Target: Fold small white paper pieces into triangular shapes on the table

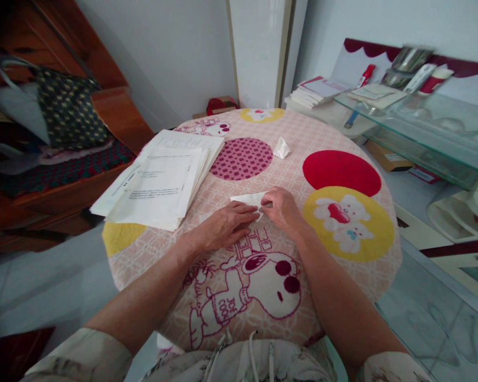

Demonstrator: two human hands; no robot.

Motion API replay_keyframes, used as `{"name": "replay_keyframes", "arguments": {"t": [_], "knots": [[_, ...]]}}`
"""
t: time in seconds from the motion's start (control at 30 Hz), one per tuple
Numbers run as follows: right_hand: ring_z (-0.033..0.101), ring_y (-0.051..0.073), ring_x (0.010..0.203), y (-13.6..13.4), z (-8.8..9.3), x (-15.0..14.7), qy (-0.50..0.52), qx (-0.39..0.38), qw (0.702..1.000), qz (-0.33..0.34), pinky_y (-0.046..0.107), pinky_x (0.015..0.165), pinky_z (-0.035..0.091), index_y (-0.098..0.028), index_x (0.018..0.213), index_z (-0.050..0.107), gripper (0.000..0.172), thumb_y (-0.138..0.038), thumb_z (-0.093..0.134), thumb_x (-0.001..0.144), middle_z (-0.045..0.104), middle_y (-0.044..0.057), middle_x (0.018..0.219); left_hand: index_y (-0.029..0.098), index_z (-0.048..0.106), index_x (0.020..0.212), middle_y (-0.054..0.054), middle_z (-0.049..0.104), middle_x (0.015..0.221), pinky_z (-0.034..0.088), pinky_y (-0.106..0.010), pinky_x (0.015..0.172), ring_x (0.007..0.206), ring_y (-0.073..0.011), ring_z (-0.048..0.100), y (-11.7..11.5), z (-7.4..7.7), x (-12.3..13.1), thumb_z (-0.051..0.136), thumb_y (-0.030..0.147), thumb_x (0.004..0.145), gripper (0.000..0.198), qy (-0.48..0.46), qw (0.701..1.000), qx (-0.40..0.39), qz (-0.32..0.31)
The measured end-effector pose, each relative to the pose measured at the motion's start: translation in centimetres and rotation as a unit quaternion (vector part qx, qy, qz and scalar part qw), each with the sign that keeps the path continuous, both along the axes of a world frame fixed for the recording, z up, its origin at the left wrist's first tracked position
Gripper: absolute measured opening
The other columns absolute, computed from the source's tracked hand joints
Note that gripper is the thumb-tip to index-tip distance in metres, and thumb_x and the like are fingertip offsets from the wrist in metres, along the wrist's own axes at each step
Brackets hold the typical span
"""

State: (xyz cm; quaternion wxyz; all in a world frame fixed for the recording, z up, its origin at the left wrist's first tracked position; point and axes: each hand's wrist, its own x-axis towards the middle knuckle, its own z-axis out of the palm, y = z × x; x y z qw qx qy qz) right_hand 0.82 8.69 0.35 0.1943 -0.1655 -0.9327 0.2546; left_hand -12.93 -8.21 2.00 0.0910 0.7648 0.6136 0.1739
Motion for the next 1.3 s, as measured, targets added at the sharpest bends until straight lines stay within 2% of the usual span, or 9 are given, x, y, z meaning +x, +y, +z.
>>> {"name": "replay_keyframes", "arguments": {"t": [0.17, 0.47, 0.67, 0.77, 0.83, 0.93, 1.0, 1.17, 1.3], "knots": [[0.061, 0.020, 0.078, 0.3, 0.2, -0.1, -0.023, 0.010, 0.999, -0.024, 0.032, 0.073, 0.046, -0.017, 0.071, 0.070, 0.010, -0.008, 0.076, 0.071, 0.067, 0.005, 0.078, 0.018, 0.062, 0.127, -0.012, 0.063, 0.136, 0.046, -0.048, 0.107, 0.123, -0.0271, 0.059, 0.0, 0.0, 0.0, 0.058, 0.017, 0.091, 0.036, 0.000, 1.000, -0.003, 0.003], [0.061, 0.016, 0.065, 1.9, -0.2, -0.1, -0.015, -0.050, 0.994, -0.095, 0.028, 0.063, 0.044, -0.016, 0.069, 0.071, 0.005, -0.012, 0.072, 0.071, 0.069, 0.003, 0.071, 0.017, 0.063, 0.126, -0.013, 0.062, 0.139, 0.046, -0.048, 0.108, 0.126, -0.0278, 0.057, 0.1, -0.5, -0.2, 0.060, 0.019, 0.091, 0.035, 0.012, 1.000, -0.004, 0.009], [0.060, 0.017, 0.065, 3.0, -0.4, -0.6, 0.007, -0.009, 0.984, -0.176, 0.028, 0.063, 0.042, -0.018, 0.065, 0.070, 0.012, -0.009, 0.064, 0.071, 0.069, 0.003, 0.067, 0.014, 0.064, 0.127, -0.015, 0.062, 0.138, 0.045, -0.048, 0.109, 0.124, -0.0282, 0.058, 0.1, -0.4, -0.3, 0.061, 0.019, 0.090, 0.037, 0.014, 1.000, -0.001, 0.005], [0.062, 0.018, 0.067, 2.2, 0.2, -0.2, 0.019, -0.014, 0.987, -0.162, 0.028, 0.064, 0.044, -0.018, 0.070, 0.071, 0.011, -0.011, 0.063, 0.075, 0.070, 0.004, 0.070, 0.015, 0.064, 0.127, -0.015, 0.062, 0.138, 0.046, -0.047, 0.108, 0.125, -0.0281, 0.058, 0.0, -0.5, -0.3, 0.060, 0.019, 0.090, 0.037, 0.015, 1.000, 0.004, 0.006], [0.063, 0.018, 0.067, 1.2, 0.5, 0.1, -0.001, -0.041, 0.990, -0.135, 0.028, 0.063, 0.045, -0.018, 0.076, 0.072, 0.004, -0.015, 0.070, 0.074, 0.071, 0.004, 0.070, 0.015, 0.064, 0.127, -0.014, 0.062, 0.138, 0.046, -0.046, 0.108, 0.124, -0.0275, 0.058, 0.0, -0.5, -0.3, 0.060, 0.019, 0.090, 0.038, 0.014, 1.000, 0.005, 0.004], [0.062, 0.017, 0.062, -0.3, 0.7, 0.4, -0.066, -0.044, 0.995, -0.067, 0.028, 0.061, 0.043, -0.018, 0.080, 0.071, 0.010, -0.014, 0.074, 0.072, 0.070, 0.003, 0.067, 0.017, 0.063, 0.129, -0.013, 0.063, 0.138, 0.045, -0.046, 0.109, 0.124, -0.0270, 0.059, -0.1, -0.5, -0.4, 0.060, 0.018, 0.090, 0.039, 0.015, 1.000, 0.004, 0.002], [0.061, 0.016, 0.060, -0.8, 0.8, 0.4, -0.084, -0.031, 0.994, -0.059, 0.027, 0.060, 0.042, -0.019, 0.080, 0.070, 0.011, -0.012, 0.074, 0.073, 0.068, 0.002, 0.064, 0.017, 0.063, 0.129, -0.012, 0.063, 0.138, 0.045, -0.046, 0.109, 0.124, -0.0273, 0.058, 0.0, -0.5, -0.4, 0.060, 0.018, 0.089, 0.039, 0.016, 1.000, 0.003, 0.004], [0.061, 0.016, 0.062, -0.1, 0.6, -0.3, -0.087, -0.008, 0.992, -0.089, 0.027, 0.060, 0.041, -0.019, 0.079, 0.069, 0.011, -0.012, 0.073, 0.073, 0.068, 0.001, 0.066, 0.015, 0.065, 0.126, -0.014, 0.064, 0.136, 0.045, -0.046, 0.108, 0.122, -0.0274, 0.059, 0.0, -0.5, -0.4, 0.060, 0.018, 0.089, 0.037, 0.011, 1.000, 0.006, 0.002], [0.061, 0.018, 0.067, 1.3, 0.3, -0.4, -0.078, -0.004, 0.987, -0.144, 0.028, 0.063, 0.042, -0.019, 0.077, 0.069, 0.010, -0.010, 0.070, 0.074, 0.070, 0.004, 0.072, 0.015, 0.064, 0.126, -0.014, 0.063, 0.137, 0.045, -0.045, 0.109, 0.124, -0.0276, 0.058, 0.0, -0.5, -0.3, 0.061, 0.018, 0.089, 0.038, 0.010, 1.000, 0.005, 0.005]]}}
